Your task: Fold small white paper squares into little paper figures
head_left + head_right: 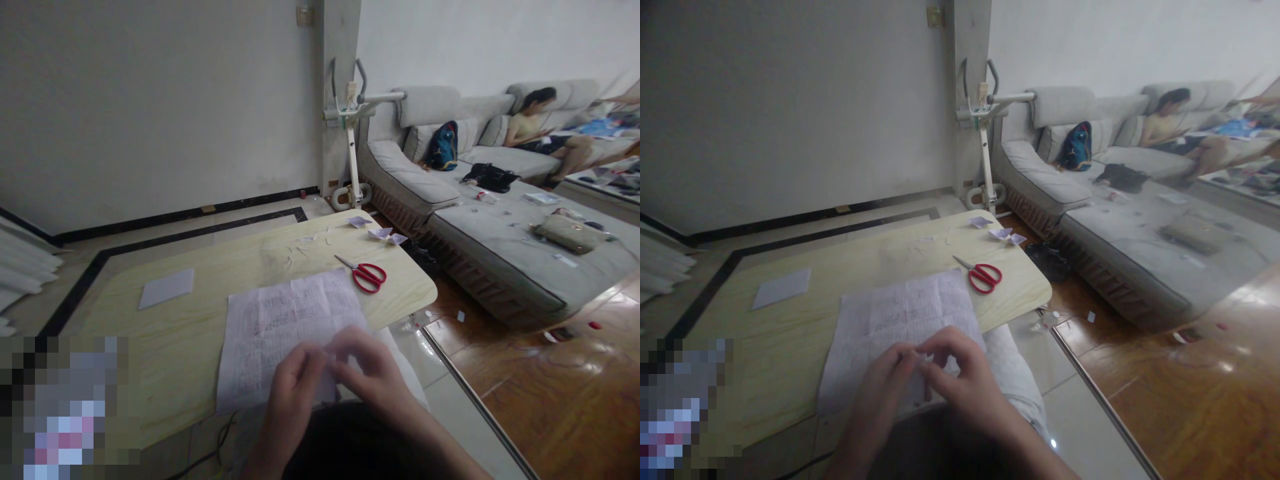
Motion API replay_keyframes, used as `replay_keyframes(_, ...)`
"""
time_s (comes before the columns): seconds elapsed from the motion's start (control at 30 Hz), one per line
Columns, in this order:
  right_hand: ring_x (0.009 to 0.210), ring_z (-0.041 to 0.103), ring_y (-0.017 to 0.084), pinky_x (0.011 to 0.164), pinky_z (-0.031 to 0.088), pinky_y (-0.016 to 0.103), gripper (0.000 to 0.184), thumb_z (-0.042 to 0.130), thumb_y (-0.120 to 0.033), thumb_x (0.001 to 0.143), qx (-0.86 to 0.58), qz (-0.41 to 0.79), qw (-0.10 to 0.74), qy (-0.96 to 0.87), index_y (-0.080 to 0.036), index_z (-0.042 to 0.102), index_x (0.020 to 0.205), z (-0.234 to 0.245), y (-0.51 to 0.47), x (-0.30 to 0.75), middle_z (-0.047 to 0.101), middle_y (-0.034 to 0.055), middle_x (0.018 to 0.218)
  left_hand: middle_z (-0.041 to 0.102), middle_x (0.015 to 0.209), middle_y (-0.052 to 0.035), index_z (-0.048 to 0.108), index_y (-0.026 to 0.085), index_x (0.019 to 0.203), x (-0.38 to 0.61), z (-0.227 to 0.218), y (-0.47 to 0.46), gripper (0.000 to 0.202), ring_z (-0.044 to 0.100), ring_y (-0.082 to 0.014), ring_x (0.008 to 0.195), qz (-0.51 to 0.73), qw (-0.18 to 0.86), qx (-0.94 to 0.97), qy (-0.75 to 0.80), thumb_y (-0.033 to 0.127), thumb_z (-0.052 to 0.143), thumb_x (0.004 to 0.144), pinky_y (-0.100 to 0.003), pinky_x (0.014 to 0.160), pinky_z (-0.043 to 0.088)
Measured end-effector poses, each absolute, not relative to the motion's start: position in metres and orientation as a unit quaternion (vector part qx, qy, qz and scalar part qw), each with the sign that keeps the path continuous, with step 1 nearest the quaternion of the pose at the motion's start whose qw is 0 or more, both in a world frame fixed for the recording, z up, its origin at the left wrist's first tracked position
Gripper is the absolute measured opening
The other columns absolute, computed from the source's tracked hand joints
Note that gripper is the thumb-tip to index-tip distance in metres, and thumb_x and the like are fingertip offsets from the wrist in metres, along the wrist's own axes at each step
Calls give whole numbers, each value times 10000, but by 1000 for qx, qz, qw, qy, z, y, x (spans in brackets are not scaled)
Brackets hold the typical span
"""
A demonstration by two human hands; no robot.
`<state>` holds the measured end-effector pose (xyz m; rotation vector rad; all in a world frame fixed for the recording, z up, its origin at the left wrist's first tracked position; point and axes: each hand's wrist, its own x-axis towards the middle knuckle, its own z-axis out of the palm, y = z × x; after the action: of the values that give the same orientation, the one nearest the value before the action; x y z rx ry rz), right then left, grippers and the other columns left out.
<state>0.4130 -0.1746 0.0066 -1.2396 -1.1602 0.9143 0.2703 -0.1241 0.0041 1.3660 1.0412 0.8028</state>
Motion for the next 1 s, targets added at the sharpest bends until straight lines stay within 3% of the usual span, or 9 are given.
replay_keyframes(0.13,597,611,148,616,494,289,48,672,-204,839,-543,413,592,-430,-184,660,798,0,-172,411,624,-15,666,691,682,11,660,198,801,273,2,-123,181,668,-178,662,343,581,578,459,372,644,848,-238,591,519)
replay_keyframes(0.37,569,599,132,552,502,250,111,711,-205,803,-504,442,650,-357,-197,605,770,-7,-168,409,611,-34,642,751,698,-28,708,195,815,270,-5,-126,224,723,-206,682,316,550,641,433,369,594,898,-271,636,554)
replay_keyframes(0.6,570,576,129,561,486,255,103,666,-201,831,-547,388,613,-417,-191,597,755,3,-172,407,581,-32,645,783,856,-92,744,171,950,264,-13,-127,365,744,-262,778,369,561,546,500,500,611,863,-303,631,583)
replay_keyframes(0.83,625,541,145,592,464,273,116,661,-220,830,-574,363,590,-438,-190,596,739,5,-176,408,568,-17,667,749,702,-59,707,136,949,269,-1,-130,474,699,-206,569,345,671,478,450,590,619,847,-282,511,530)
replay_keyframes(1.0,628,547,146,591,467,276,130,681,-264,823,-578,361,595,-427,-194,597,755,5,-174,410,582,-12,689,728,651,-49,692,141,921,271,7,-132,477,682,-197,550,341,698,470,420,607,629,844,-278,505,511)
